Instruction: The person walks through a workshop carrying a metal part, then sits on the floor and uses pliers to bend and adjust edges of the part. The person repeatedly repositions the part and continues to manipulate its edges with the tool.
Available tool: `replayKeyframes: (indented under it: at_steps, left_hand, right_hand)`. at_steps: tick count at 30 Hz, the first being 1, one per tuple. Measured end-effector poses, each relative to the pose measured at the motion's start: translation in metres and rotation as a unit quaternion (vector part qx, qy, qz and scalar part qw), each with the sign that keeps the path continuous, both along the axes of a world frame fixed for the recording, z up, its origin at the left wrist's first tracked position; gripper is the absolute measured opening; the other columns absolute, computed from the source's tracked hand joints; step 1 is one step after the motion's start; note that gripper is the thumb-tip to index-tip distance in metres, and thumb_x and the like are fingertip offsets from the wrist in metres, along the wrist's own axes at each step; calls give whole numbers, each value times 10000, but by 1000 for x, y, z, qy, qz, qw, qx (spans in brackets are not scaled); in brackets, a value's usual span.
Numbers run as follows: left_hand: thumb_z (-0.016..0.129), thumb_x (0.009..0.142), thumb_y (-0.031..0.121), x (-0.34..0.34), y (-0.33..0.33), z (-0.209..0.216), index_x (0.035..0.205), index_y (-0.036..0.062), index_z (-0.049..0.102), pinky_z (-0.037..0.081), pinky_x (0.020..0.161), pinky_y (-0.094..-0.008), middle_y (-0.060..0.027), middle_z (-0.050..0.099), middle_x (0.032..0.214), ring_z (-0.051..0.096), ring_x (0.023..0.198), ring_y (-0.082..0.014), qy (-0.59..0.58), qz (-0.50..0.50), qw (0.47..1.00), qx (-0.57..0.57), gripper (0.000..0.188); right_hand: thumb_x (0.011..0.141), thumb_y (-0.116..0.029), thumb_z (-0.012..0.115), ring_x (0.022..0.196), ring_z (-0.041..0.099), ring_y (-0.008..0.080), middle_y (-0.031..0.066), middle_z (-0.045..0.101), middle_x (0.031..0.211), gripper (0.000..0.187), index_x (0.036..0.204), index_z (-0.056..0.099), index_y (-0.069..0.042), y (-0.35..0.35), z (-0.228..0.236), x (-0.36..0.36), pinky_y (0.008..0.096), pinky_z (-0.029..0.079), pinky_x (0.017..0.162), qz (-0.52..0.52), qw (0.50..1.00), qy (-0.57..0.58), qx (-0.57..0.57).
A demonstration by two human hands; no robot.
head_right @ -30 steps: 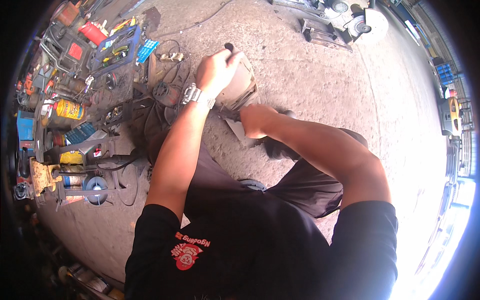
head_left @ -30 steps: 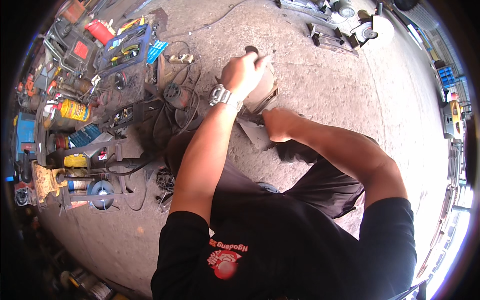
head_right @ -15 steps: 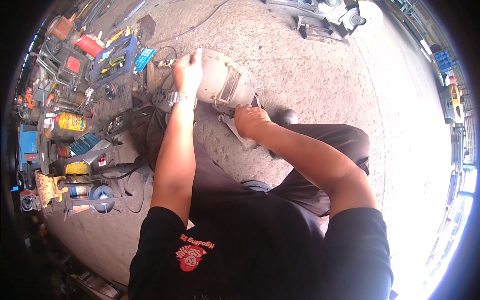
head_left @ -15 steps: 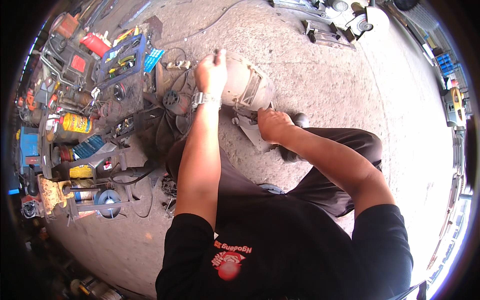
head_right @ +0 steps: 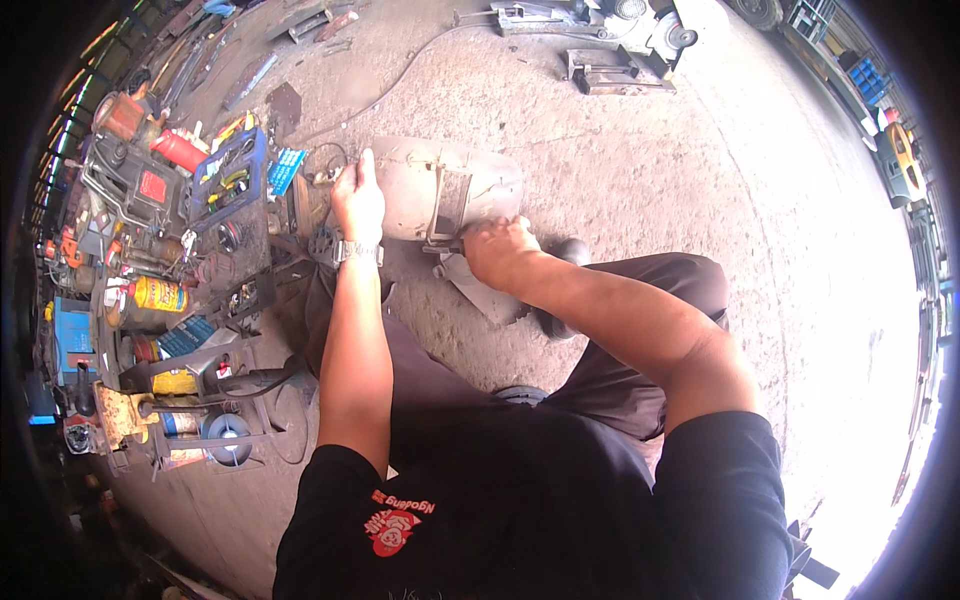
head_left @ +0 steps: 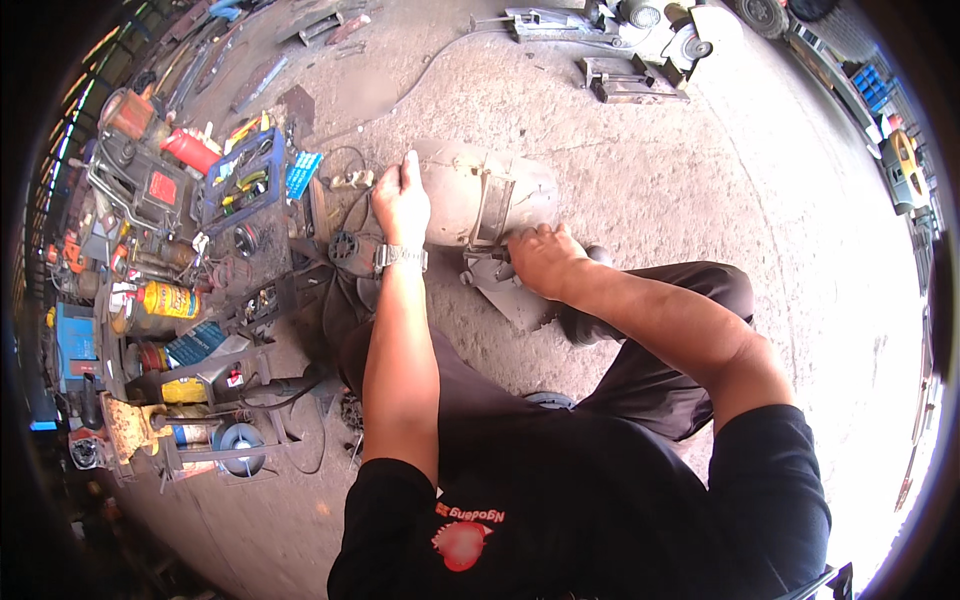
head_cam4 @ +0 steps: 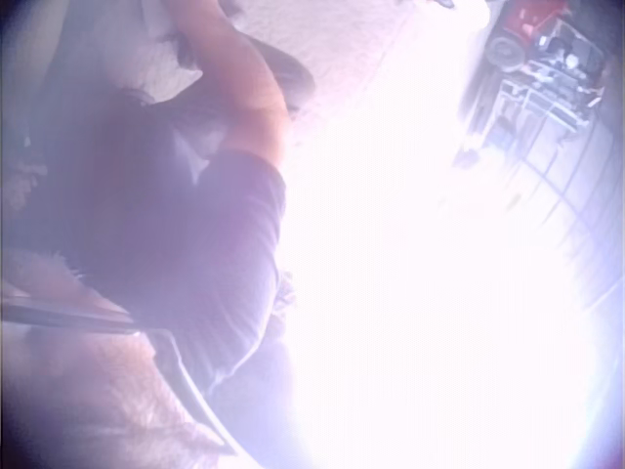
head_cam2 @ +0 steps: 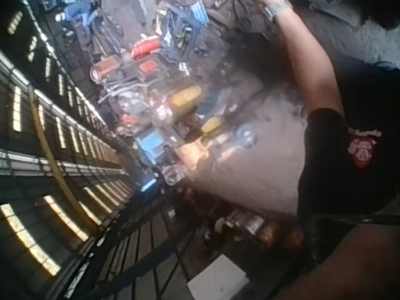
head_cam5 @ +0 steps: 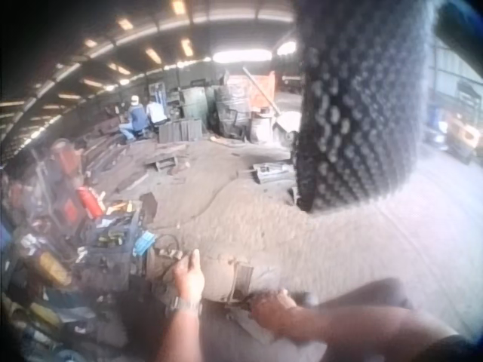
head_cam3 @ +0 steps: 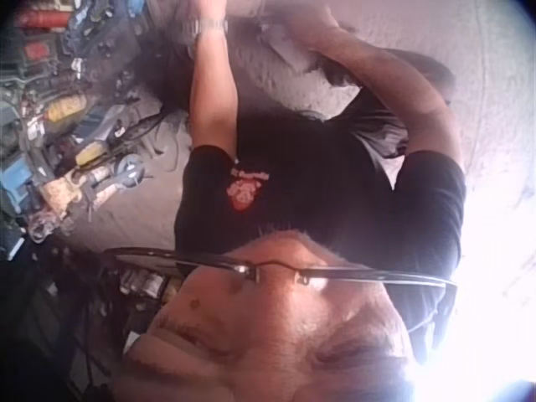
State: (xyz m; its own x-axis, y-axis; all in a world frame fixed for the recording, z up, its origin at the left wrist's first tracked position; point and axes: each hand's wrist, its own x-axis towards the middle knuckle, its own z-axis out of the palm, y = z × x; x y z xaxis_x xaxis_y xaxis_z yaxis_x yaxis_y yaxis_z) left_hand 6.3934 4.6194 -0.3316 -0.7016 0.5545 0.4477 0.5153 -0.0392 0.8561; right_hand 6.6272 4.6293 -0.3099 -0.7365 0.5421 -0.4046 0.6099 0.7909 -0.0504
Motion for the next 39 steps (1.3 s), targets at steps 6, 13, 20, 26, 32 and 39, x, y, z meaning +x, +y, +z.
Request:
replayKeyframes:
  at_steps: [6, 13, 20, 26, 32, 39]
  left_hand:
    - [617, 998, 370, -15, -9, 5, 763, -28, 629, 437, 590, -424, -220, 611, 670, 515, 567, -312, 23, 59, 997, -54, 462]
    - [630, 987, 393, -4, -11, 8, 789, -28, 639, 445, 610, -440, -230, 611, 691, 530, 585, -306, 55, 27, 997, -37, 465]
    - [637, 1015, 304, 40, -15, 12, 801, 15, 659, 367, 606, -291, 36, 523, 700, 403, 658, -84, -137, -105, 984, -41, 360]
    - [628, 1010, 387, 92, -3, 5, 923, -13, 652, 416, 774, -304, 9, 588, 897, 486, 835, -111, -263, -215, 936, -87, 411]
    - [708, 955, 364, 92, -11, -4, 1235, -42, 647, 472, 962, -346, -101, 663, 1202, 596, 1060, -179, -335, -264, 894, -135, 498]
    - [655, 1000, 237, 88, -11, 1, 961, 32, 703, 389, 691, -240, 78, 566, 817, 457, 762, -37, -277, -243, 928, -62, 214]
  right_hand:
    - [949, -89, 514, 974, 707, 367, 207, 696, 1042, 359, 1293, 511, 14, 16, -15, 44, 477, 568, 835, -49, 980, 160, -106]
    - [925, -106, 645, 724, 652, 147, 55, 653, 846, 224, 1123, 602, -11, 31, -3, 70, 283, 540, 606, -355, 670, 377, -532]
    - [848, -108, 669, 787, 655, 211, 125, 699, 940, 373, 1193, 620, 26, 32, -15, 66, 366, 540, 721, -489, 630, 504, -331]
    - [887, -82, 641, 833, 690, 209, 140, 701, 1038, 502, 1356, 514, 42, 39, -60, 91, 345, 583, 708, -504, 540, 540, -404]
    - [802, -174, 629, 1029, 666, 263, 215, 685, 1162, 696, 1440, 465, 51, 27, -37, 95, 354, 535, 879, -469, 670, 451, -358]
    - [852, -111, 560, 981, 671, 221, 213, 691, 1149, 637, 1464, 449, 26, 34, -44, 90, 335, 542, 876, -378, 759, 465, -254]
